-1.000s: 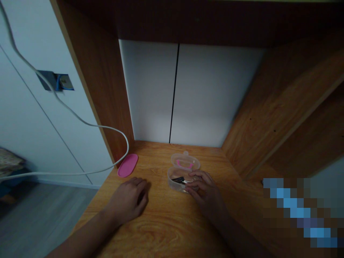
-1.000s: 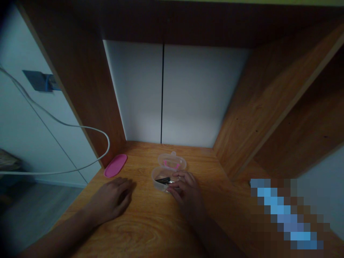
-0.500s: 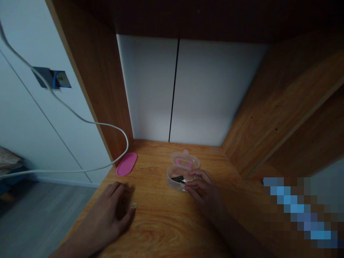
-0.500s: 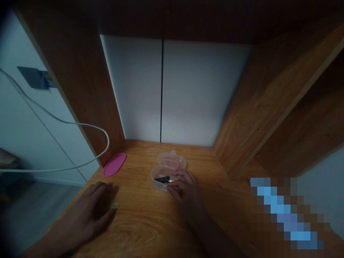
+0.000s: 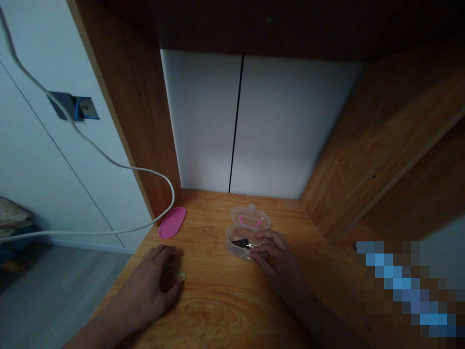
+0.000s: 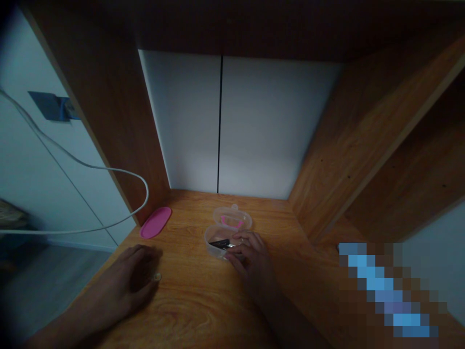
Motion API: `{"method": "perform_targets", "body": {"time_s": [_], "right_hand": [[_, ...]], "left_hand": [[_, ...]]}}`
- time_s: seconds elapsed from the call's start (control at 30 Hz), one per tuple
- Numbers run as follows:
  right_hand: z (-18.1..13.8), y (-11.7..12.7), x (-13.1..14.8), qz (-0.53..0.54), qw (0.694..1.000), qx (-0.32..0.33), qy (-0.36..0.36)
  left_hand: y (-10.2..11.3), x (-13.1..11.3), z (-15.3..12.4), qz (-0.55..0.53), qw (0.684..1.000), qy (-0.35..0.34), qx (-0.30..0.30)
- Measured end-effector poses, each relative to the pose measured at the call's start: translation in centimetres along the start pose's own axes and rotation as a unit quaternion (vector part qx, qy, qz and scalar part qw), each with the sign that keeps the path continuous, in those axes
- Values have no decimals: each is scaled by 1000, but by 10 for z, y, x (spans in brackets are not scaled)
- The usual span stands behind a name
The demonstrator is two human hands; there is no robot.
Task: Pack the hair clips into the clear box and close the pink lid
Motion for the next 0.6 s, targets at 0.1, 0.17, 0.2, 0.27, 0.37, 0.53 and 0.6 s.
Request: {"method": "perform_targets", "body": {"time_s": [0.1, 0.17, 0.2, 0.27, 0.37, 0.53, 0.6], "right_hand": [[1, 0, 1, -2, 1000, 1, 4], [1, 0, 2, -3, 1000, 0, 7], [1, 0, 2, -3, 1000, -1, 7], [0, 1, 2, -2, 1000, -6, 6], [-1, 0, 1, -1, 1000, -6, 8], [-1, -1, 0, 7, 1000, -2, 13], [-1, -2, 2, 14, 1000, -1, 24]], "left_hand": [[-7, -7, -6, -46, 998, -9, 41], [-10, -13, -10, -77, 995, -16, 64], [-11, -16, -12, -92, 993, -20, 74], [-9, -18, -11, -108, 990, -17, 84], [2, -6, 0, -75, 996, 0, 56], [25, 22, 28, 92, 991, -7, -96], [19, 29, 40, 140, 986, -2, -92]]}}
Point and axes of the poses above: each hand's wrist, its own z-axis towards the middle knuckle, its own y-axis out of the back of the hand, x = y × z, the point moved 8 cm from there along z, towards the middle knuckle, and after that the axes turned 8 degrees about x, right-handed, at the moved point
